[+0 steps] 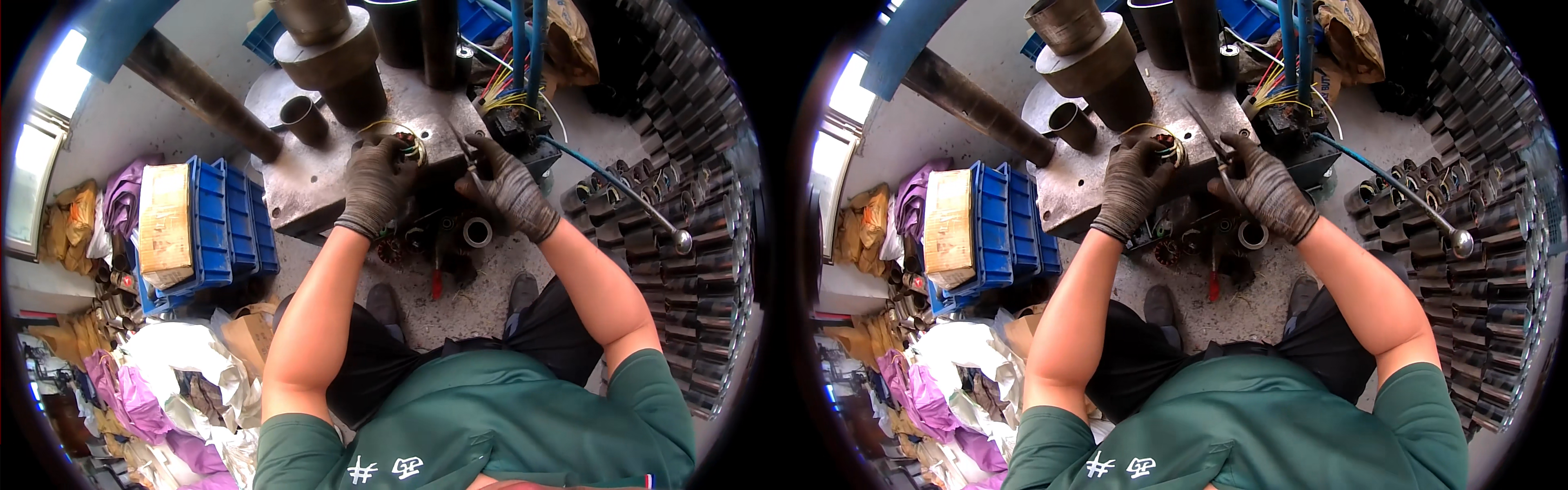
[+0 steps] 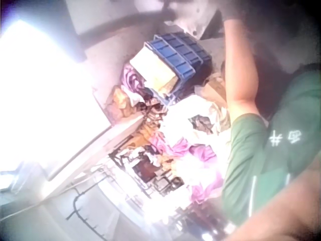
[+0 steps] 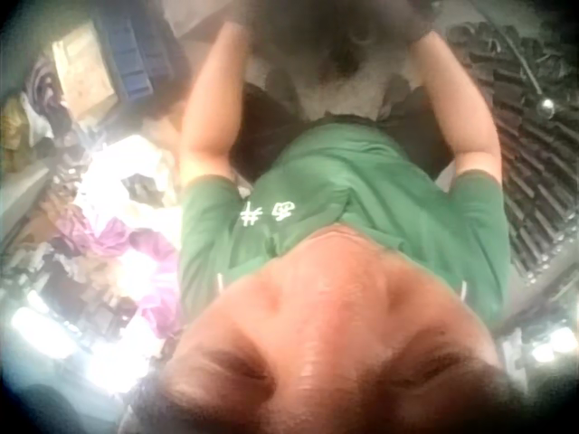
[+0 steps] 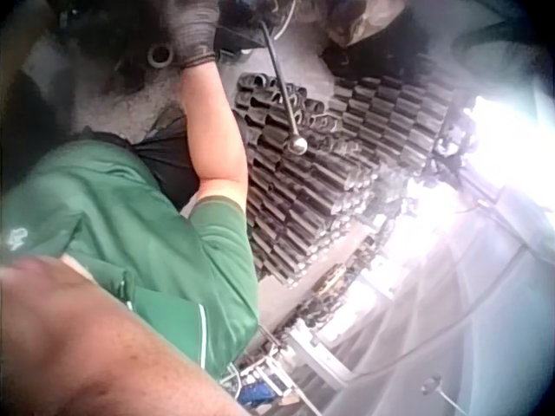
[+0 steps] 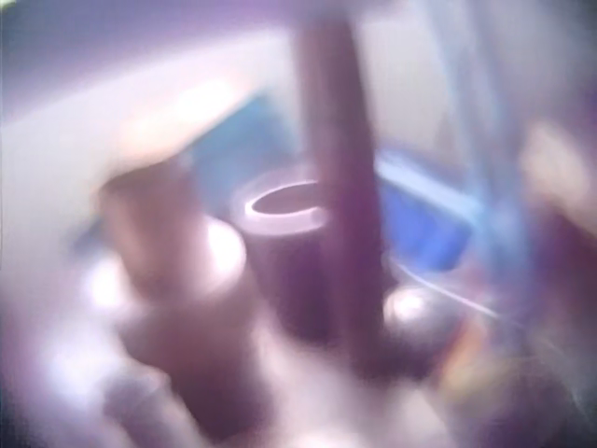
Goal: The person trims the winding on a motor stator using scissors, cuts and strips colored wires, and connects the wires to the stator coil.
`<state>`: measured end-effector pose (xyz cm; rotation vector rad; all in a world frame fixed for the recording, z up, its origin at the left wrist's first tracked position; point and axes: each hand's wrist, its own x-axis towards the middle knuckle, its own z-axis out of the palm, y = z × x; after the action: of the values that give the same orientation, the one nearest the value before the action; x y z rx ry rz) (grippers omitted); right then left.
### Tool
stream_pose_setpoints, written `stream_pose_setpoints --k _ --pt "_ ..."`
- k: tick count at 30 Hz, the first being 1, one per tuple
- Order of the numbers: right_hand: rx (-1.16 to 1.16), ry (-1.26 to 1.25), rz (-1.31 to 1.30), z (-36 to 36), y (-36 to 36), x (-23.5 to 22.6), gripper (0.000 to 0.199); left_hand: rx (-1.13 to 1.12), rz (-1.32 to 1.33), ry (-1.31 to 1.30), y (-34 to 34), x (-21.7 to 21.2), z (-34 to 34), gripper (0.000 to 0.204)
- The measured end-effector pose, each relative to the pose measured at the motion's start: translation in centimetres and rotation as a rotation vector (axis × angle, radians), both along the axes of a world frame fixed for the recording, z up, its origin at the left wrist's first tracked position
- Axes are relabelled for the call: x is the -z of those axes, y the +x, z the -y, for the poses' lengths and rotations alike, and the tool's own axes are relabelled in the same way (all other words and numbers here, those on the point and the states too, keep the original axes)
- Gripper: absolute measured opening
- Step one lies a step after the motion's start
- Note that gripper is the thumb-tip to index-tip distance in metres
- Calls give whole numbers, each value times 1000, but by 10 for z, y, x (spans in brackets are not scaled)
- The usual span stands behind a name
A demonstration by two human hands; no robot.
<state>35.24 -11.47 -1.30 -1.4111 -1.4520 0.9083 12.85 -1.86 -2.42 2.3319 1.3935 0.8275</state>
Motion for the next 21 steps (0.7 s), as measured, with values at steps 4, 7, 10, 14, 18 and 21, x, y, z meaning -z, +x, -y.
stream_pose_setpoints --k 4,7,10,14,18,21 --pt "102 7 417 -36 19 7 50 -13 27 52 4 2 -4 25" --pt "166 -77 625 -61 27 12 50 -38 58 31 9 6 -8 22" --pt "163 -63 727 -71 24 2 52 -55 77 -45 4 9 -14 21" --pt "172 -48 816 -81 20 1 51 -79 96 -48 7 8 -10 19" --pt "197 284 754 -89 13 12 37 -51 86 100 8 11 -6 17" --pt "104 295 582 -91 -5 11 38 0 106 114 5 12 -7 16"
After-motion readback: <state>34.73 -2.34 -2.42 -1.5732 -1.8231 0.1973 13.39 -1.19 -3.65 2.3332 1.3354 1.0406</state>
